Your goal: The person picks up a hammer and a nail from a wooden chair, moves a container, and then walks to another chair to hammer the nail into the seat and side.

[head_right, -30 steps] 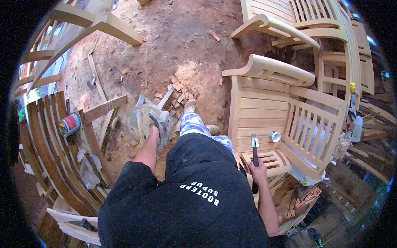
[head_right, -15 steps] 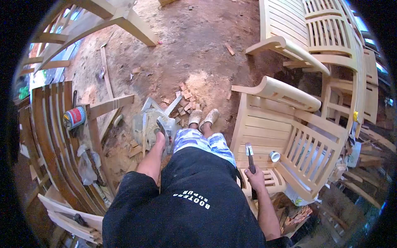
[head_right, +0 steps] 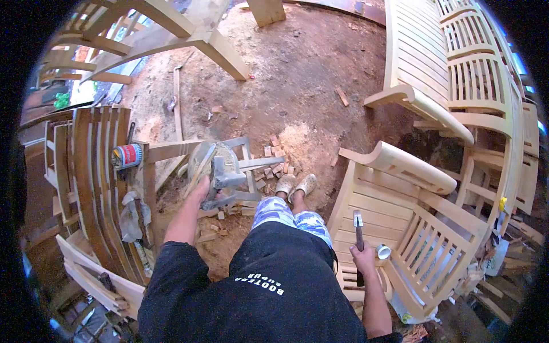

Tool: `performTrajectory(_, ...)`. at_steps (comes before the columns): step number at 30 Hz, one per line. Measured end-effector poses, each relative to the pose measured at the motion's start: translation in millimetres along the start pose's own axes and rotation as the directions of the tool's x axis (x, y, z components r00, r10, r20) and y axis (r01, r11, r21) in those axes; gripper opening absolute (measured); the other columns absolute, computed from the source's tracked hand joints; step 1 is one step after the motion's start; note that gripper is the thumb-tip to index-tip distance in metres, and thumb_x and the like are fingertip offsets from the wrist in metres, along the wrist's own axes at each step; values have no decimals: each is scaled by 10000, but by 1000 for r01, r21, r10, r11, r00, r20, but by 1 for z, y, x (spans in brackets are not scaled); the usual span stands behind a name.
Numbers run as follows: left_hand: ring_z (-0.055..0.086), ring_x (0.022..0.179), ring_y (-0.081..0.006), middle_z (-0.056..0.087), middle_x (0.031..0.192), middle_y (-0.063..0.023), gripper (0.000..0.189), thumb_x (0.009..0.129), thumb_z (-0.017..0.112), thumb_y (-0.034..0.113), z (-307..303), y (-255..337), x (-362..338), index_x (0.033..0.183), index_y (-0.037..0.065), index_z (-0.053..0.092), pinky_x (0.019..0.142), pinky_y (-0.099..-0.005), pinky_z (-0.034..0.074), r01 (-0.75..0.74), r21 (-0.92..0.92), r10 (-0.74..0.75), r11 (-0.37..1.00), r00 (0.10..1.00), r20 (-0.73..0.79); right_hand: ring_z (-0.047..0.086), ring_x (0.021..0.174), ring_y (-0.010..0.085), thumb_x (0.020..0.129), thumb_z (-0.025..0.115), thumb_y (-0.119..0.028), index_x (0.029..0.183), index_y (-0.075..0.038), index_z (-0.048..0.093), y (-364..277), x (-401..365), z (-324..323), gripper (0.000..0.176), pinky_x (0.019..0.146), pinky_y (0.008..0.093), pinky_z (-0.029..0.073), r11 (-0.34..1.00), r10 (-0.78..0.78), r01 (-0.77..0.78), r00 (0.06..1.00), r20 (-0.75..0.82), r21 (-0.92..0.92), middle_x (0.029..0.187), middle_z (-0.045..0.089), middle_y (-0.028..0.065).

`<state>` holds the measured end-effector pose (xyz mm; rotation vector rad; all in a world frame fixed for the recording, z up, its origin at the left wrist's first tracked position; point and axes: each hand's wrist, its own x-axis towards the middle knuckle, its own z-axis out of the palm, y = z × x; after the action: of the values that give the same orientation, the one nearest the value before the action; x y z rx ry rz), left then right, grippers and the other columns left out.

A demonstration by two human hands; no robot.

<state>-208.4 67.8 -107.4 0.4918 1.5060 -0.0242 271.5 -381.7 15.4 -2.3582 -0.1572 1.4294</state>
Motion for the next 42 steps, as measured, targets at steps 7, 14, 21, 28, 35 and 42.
performTrajectory(7,571,505,-234,639,698,-126,475,1060,303,308,11,110,-59,985,29,679,471,-414,471,-113,296,136,948,989,-58,610,607,153,892,770,-254,1104,-8,656,5,38,-10,344,551,334,512,993,-61,54,997,-56,-108,781,658,69)
performTrajectory(14,598,519,-224,654,684,-110,425,1030,357,258,-13,213,-45,951,27,705,498,-396,485,-226,487,245,844,969,25,572,559,125,899,727,-151,1030,-35,615,-48,29,0,207,493,303,475,994,16,-14,1000,-19,104,722,594,19)
performTrajectory(21,622,557,-216,667,683,-114,421,1018,378,260,-35,331,5,922,29,716,510,-393,482,-226,607,265,762,964,26,569,555,124,896,737,-162,1021,-22,619,-117,11,37,222,482,302,470,993,76,-63,989,-125,104,723,598,26)
performTrajectory(28,716,801,-288,732,974,-227,450,1005,419,254,-122,407,105,1057,-77,719,731,-442,567,-259,943,473,209,871,134,554,540,116,891,747,-136,987,-46,609,-176,-10,97,191,465,302,454,975,118,-91,985,-127,205,702,572,13)
performTrajectory(35,668,1090,-459,668,1196,-331,446,990,474,321,-190,423,171,1105,-35,715,960,-545,505,-204,979,304,-7,932,197,686,780,286,851,783,-349,1103,10,654,-224,-25,131,457,722,435,555,986,87,-104,987,-132,-131,866,699,160)
performTrajectory(42,696,1093,-435,701,1172,-306,399,986,445,218,-262,355,235,1121,-15,740,946,-531,547,-205,915,161,-348,948,273,711,923,381,835,785,-406,1093,-5,671,-255,-46,130,490,832,475,553,944,137,-178,978,-160,-279,962,718,243)
